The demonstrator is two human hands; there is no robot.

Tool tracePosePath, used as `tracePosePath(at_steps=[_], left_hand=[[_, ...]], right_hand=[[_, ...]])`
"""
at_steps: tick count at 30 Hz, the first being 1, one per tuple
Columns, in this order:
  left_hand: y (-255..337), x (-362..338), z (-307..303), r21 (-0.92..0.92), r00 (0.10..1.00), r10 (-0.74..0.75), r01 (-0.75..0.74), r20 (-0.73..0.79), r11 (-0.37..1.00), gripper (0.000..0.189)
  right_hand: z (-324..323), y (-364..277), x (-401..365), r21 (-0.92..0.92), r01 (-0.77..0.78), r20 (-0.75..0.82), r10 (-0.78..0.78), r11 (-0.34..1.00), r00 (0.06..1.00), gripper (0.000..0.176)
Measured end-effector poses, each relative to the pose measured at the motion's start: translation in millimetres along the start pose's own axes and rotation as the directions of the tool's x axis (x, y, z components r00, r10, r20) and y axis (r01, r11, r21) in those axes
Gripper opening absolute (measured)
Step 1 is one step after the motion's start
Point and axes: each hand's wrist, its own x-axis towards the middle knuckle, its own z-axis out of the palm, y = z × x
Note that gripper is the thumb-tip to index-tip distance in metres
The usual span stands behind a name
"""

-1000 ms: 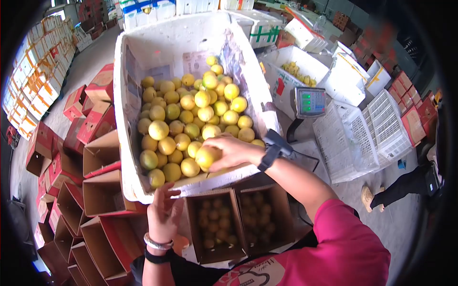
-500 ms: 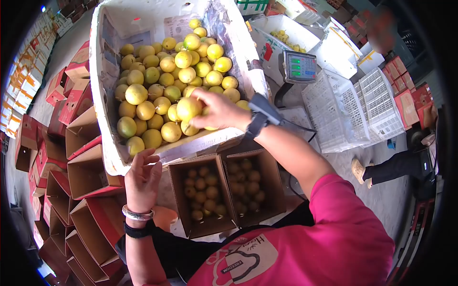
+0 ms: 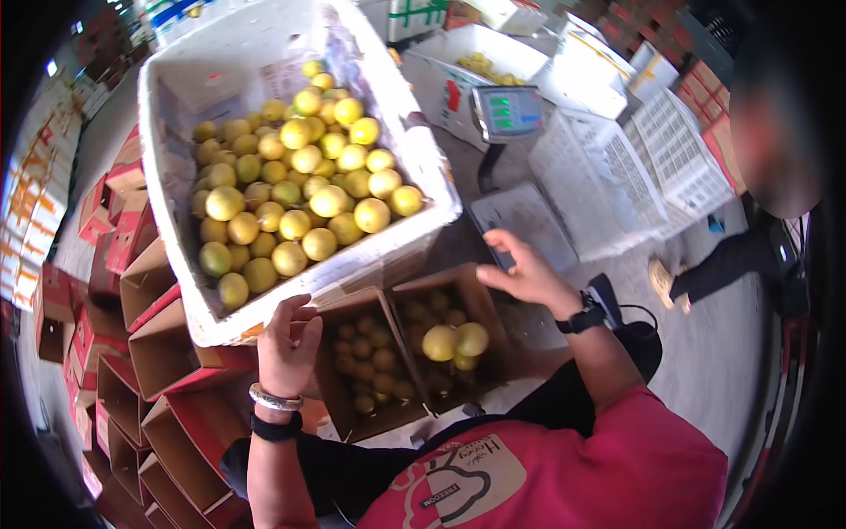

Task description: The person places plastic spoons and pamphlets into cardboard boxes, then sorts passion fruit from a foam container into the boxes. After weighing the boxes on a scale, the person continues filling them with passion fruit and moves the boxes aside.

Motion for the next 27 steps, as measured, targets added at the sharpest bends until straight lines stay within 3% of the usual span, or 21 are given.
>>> tracePosePath(at_steps=[1, 2, 3, 4, 6, 8, 9, 10, 12, 13, 14, 16, 17, 18, 20, 21, 23, 24, 26, 27], left_hand=[[3.6, -3.3, 6.6, -0.013, 0.999, 0.017, -0.017, 0.039, 1.000, 0.030], [3.6, -9.8, 18.5, -0.009, 0.995, 0.007, -0.006, 0.096, 1.000, 0.033], [-0.6, -15.2, 36.1, 0.065, 0.962, 0.221, -0.234, 0.159, 0.970, 0.036], [-3.4, -22.0, 56.5, 0.123, 0.879, 0.417, -0.451, 0.229, 0.884, 0.038], [10.9, -53.3, 102.4, 0.097, 0.809, 0.329, -0.424, 0.487, 0.900, 0.041], [12.8, -87.0, 155.8, 0.388, 0.665, 0.009, -0.447, 0.747, 0.806, 0.039], [-2.3, -104.5, 180.1, 0.442, 0.603, -0.064, -0.505, 0.795, 0.741, 0.033], [-18.0, -118.7, 197.7, 0.481, 0.538, -0.142, -0.566, 0.831, 0.669, 0.027], [-28.7, -127.9, 210.2, 0.512, 0.523, -0.188, -0.588, 0.831, 0.626, 0.019], [-28.3, -124.4, 216.5, 0.539, 0.521, -0.222, -0.602, 0.824, 0.590, 0.013], [-11.8, -123.3, 206.2, 0.547, 0.589, -0.136, -0.605, 0.796, 0.579, 0.010], [23.3, -113.2, 186.0, 0.522, 0.646, 0.046, -0.655, 0.762, 0.547, 0.006], [43.3, -106.2, 181.8, 0.521, 0.642, 0.045, -0.659, 0.765, 0.542, 0.006], [63.7, -96.2, 178.5, 0.494, 0.659, 0.146, -0.675, 0.738, 0.549, 0.010], [98.9, -74.7, 179.0, 0.443, 0.672, 0.395, -0.724, 0.627, 0.529, 0.015], [111.6, -62.2, 182.2, 0.450, 0.641, 0.442, -0.762, 0.628, 0.465, 0.013], [130.8, -38.5, 186.3, 0.446, 0.642, 0.480, -0.764, 0.598, 0.466, 0.023], [136.7, -29.1, 184.4, 0.436, 0.655, 0.519, -0.754, 0.549, 0.491, 0.030], [134.3, -15.2, 171.8, 0.442, 0.731, 0.584, -0.680, 0.352, 0.585, 0.045], [131.9, -9.5, 156.3, 0.453, 0.774, 0.554, -0.631, 0.306, 0.630, 0.050]], right_hand=[[3.9, 30.1, -2.7, -0.124, -0.065, -0.134, 0.049, 0.990, 0.990, 0.073], [10.2, 52.6, -10.9, -0.121, -0.082, -0.148, 0.064, 0.989, 0.987, 0.073], [19.6, 71.5, -22.0, -0.174, -0.274, 0.003, 0.279, 0.946, 0.960, 0.075], [31.1, 90.7, -31.0, -0.253, -0.435, 0.145, 0.478, 0.864, 0.866, 0.078], [68.4, 136.7, -51.5, -0.248, -0.370, 0.387, 0.442, 0.895, 0.809, 0.070], [99.1, 147.9, -72.3, -0.092, -0.373, 0.334, 0.382, 0.923, 0.862, 0.048], [96.4, 149.8, -72.2, -0.209, -0.313, 0.295, 0.365, 0.926, 0.883, 0.033], [89.6, 142.8, -73.5, -0.197, -0.321, 0.294, 0.368, 0.926, 0.882, 0.033], [71.8, 126.8, -74.1, -0.124, -0.408, 0.361, 0.424, 0.904, 0.831, 0.027], [72.6, 136.8, -77.0, -0.063, -0.312, 0.321, 0.316, 0.948, 0.893, 0.023], [58.1, 126.2, -76.5, -0.057, -0.316, 0.316, 0.317, 0.947, 0.894, 0.023], [20.4, 99.8, -74.2, -0.040, -0.535, 0.418, 0.501, 0.844, 0.758, 0.021], [-3.8, 96.4, -77.8, -0.015, -0.563, 0.481, 0.499, 0.826, 0.721, 0.019], [-17.7, 111.4, -85.3, 0.074, -0.497, 0.501, 0.399, 0.865, 0.768, 0.016], [-64.1, 87.4, -98.1, 0.294, -0.599, 0.438, 0.452, 0.745, 0.777, 0.013], [-78.9, 92.7, -98.2, 0.213, -0.689, 0.399, 0.582, 0.693, 0.709, 0.010], [-105.5, 78.9, -99.1, 0.477, -0.667, 0.308, 0.602, 0.572, 0.737, 0.014], [-107.0, 116.9, -98.1, 0.531, -0.622, 0.264, 0.585, 0.575, 0.767, 0.016], [-122.0, 100.9, -82.8, 0.625, -0.514, 0.147, 0.558, 0.588, 0.817, 0.018], [-125.8, 110.3, -70.5, 0.568, -0.510, 0.086, 0.570, 0.646, 0.817, 0.019]])
